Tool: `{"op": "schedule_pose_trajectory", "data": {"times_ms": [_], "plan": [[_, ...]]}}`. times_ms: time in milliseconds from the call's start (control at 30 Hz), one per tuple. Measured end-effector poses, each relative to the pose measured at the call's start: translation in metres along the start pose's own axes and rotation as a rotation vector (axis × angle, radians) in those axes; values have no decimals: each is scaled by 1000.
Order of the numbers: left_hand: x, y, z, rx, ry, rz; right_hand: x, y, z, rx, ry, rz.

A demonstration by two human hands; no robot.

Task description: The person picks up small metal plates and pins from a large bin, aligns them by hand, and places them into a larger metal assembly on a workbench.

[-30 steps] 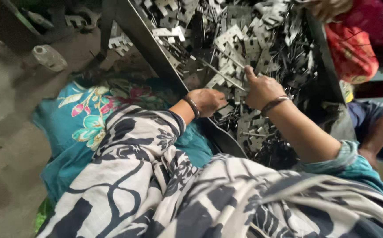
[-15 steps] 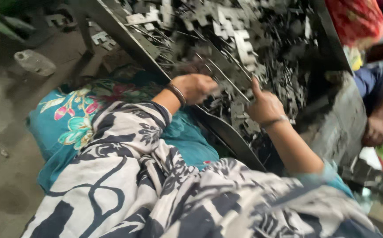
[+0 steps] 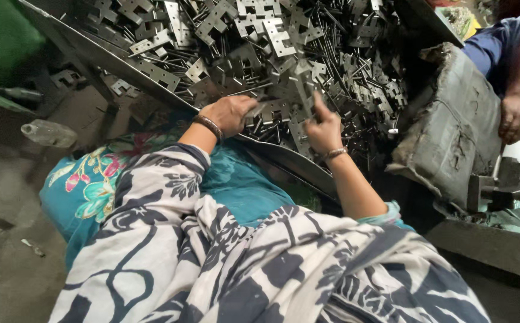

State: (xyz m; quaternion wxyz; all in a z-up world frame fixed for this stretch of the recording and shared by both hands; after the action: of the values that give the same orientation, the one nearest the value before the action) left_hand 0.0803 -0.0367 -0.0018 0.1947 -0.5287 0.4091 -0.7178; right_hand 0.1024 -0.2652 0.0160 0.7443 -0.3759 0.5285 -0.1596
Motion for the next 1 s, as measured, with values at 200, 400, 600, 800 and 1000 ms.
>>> {"op": "schedule_pose_trajectory", "data": {"times_ms": [200,400,600,800,1000], "plan": [[12,28,4,-37,120,134,-47,19,53,189,-51,527],[-8,35,-6,-108,31,280,-185,135,117,-277,-24,184],[-22,14,-31,-167,21,211,-245,230,131,-452,-356,-373],[-27,30,-10,-174,-38,145,-187,77,55,-76,-665,-67],[12,-36,-17,114,86,-144,-22,-45,-49,141,-151,21]]}}
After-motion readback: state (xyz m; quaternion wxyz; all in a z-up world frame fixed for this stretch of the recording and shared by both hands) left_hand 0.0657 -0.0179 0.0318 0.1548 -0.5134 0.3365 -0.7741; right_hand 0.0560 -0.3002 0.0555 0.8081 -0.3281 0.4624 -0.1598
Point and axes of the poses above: each hand's wrist, its own z-axis towards the middle knuckle, its own y-axis out of the palm, x = y × z, the point moved 10 cm from there along z, towards the middle knuckle, and after that the axes turned 9 degrees about -y, right-handed, at the moved point
